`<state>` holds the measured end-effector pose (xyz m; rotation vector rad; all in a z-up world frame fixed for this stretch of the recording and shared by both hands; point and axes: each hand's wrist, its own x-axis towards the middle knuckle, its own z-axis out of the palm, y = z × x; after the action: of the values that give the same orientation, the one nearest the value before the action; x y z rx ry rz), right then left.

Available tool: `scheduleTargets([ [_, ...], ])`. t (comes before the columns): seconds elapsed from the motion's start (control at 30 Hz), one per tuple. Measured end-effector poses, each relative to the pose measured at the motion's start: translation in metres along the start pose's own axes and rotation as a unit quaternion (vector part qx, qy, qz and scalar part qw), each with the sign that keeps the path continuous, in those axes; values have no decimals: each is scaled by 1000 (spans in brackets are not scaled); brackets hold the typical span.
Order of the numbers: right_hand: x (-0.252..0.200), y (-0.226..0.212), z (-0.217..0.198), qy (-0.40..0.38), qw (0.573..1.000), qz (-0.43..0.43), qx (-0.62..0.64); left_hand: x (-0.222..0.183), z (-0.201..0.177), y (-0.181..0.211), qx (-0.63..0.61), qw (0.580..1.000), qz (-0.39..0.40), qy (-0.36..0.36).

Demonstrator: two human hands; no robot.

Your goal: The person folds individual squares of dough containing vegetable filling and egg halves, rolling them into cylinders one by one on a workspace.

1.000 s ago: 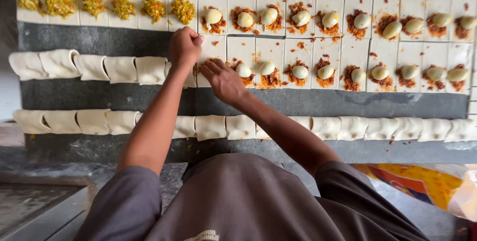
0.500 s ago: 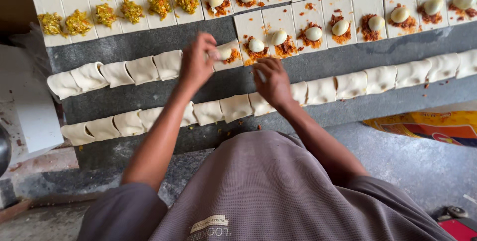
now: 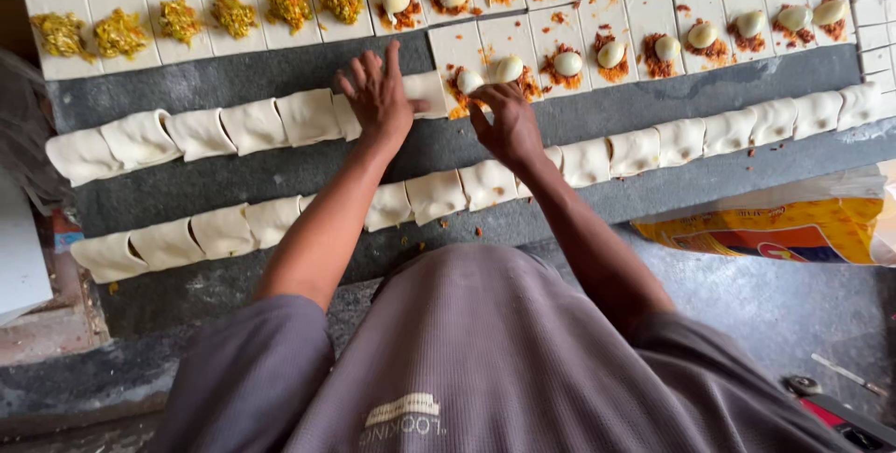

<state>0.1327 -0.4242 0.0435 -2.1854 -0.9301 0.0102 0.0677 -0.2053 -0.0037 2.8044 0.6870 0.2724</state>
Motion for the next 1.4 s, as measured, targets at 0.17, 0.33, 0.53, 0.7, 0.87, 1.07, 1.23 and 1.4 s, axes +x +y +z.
scheduleTargets([
  [0.17, 27, 17, 16, -46, 997, -67, -12, 15, 14, 1, 54, 992, -5, -111],
  [0.33, 28, 36, 23, -78, 992, -95, 8, 51, 22, 23, -79, 989, -22, -121],
  [0.53, 26, 49, 3, -81, 982, -168, -11, 70, 54, 51, -96, 993, -62, 19],
  [0.7, 22, 68, -33, -81, 991, -47, 97, 71, 55, 52, -308, 945, -93, 61],
  [0.87, 32, 90, -44, -26, 992, -50, 110, 77, 34, 65, -373, 923, -86, -32],
  [1.07, 32, 103, -59, 22, 993, -16, 117, 28, -10, 76, -358, 930, -7, -84],
  [1.23, 27, 96, -62, 27, 993, -8, 112, -3, -10, 84, -193, 967, 72, -152],
  [1.4, 23, 95, -47, 1, 997, -25, 77, 8, 6, 102, -32, 998, -14, -52],
])
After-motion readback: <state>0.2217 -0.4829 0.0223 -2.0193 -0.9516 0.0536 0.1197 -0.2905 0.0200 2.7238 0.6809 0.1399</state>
